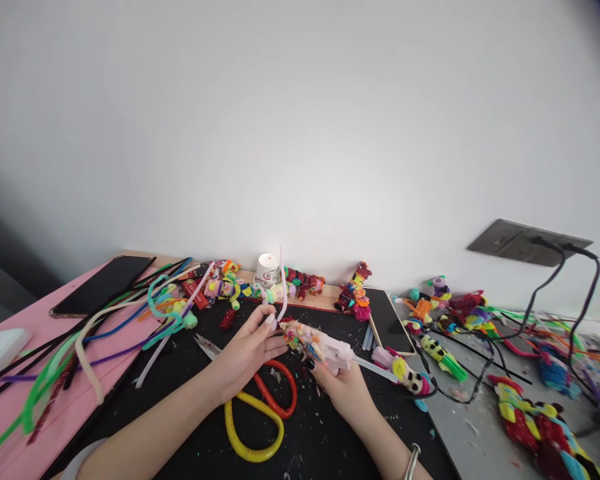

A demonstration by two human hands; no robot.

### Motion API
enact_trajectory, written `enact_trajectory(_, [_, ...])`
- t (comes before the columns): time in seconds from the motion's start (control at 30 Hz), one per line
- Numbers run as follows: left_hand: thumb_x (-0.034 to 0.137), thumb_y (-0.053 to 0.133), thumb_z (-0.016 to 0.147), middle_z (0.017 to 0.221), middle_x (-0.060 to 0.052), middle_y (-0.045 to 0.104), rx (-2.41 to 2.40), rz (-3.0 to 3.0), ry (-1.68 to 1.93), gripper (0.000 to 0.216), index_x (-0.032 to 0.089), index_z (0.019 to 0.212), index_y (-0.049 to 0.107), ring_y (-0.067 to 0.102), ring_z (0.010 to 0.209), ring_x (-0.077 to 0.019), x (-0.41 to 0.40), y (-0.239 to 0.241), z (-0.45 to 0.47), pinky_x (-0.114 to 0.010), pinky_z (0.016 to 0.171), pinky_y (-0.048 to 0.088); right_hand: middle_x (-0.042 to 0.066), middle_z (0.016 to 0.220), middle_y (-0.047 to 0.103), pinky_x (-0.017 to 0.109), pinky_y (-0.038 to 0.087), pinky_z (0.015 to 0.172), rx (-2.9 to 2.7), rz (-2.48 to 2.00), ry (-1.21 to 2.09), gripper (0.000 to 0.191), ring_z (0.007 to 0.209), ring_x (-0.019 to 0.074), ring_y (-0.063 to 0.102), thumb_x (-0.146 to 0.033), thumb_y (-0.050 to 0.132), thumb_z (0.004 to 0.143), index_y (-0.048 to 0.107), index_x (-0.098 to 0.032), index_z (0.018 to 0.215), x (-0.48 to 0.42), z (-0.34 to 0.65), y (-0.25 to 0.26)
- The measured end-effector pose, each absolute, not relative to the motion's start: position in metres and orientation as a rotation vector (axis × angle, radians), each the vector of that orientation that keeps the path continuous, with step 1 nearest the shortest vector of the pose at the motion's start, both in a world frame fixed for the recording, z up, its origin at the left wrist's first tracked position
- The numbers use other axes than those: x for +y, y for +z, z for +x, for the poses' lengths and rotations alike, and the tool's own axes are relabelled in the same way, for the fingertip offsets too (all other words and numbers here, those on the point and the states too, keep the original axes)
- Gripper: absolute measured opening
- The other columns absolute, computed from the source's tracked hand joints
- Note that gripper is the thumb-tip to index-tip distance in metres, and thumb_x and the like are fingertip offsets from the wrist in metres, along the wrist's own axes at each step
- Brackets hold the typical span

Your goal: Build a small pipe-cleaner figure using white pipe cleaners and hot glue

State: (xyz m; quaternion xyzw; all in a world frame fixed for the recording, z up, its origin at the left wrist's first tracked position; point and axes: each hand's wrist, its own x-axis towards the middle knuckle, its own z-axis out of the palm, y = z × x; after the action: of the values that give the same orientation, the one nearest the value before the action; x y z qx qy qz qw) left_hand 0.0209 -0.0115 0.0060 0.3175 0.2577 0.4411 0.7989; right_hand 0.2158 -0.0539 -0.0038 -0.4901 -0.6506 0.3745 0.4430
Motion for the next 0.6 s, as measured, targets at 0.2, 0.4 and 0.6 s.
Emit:
enact_trajectory(0.2, [0.036, 0.062, 0.085, 0.092, 0.002, 0.063, 0.558, 0.679, 0.945, 0.023, 0.027, 0.096, 0.043, 0.066, 0.087, -0.0146, -0.0126, 0.0062, 0.0207, -0.032, 0.087, 0.045, 0.008, 0.112, 0.071, 0.04, 0.053, 0.089, -1.627, -1.219, 0.89, 0.027, 0.102, 0.0274, 0.065, -0.029, 0.062, 0.082, 0.07, -0.02, 0.107, -0.0533, 0.2156, -0.0062])
enact_trajectory(0.4, [0.035, 0.063, 0.084, 0.087, 0.003, 0.064, 0.569, 0.672, 0.961, 0.023, 0.027, 0.095, 0.044, 0.066, 0.084, -0.0145, -0.0131, 0.0096, 0.0212, -0.033, 0.087, 0.044, 0.007, 0.106, 0.072, 0.038, 0.055, 0.085, -1.676, -1.212, 0.865, 0.025, 0.099, 0.0266, 0.067, -0.023, 0.059, 0.082, 0.071, -0.021, 0.104, -0.0546, 0.2142, 0.0005])
enact_trajectory(0.6, [0.035, 0.062, 0.085, 0.093, 0.0, 0.068, 0.553, 0.658, 0.975, 0.024, 0.027, 0.096, 0.043, 0.067, 0.087, -0.0161, -0.0123, 0.0094, 0.021, -0.033, 0.087, 0.045, 0.007, 0.099, 0.074, 0.038, 0.055, 0.082, -1.708, -1.256, 0.819, 0.026, 0.092, 0.0266, 0.068, -0.022, 0.059, 0.079, 0.072, -0.02, 0.101, -0.0559, 0.2128, 0.0019])
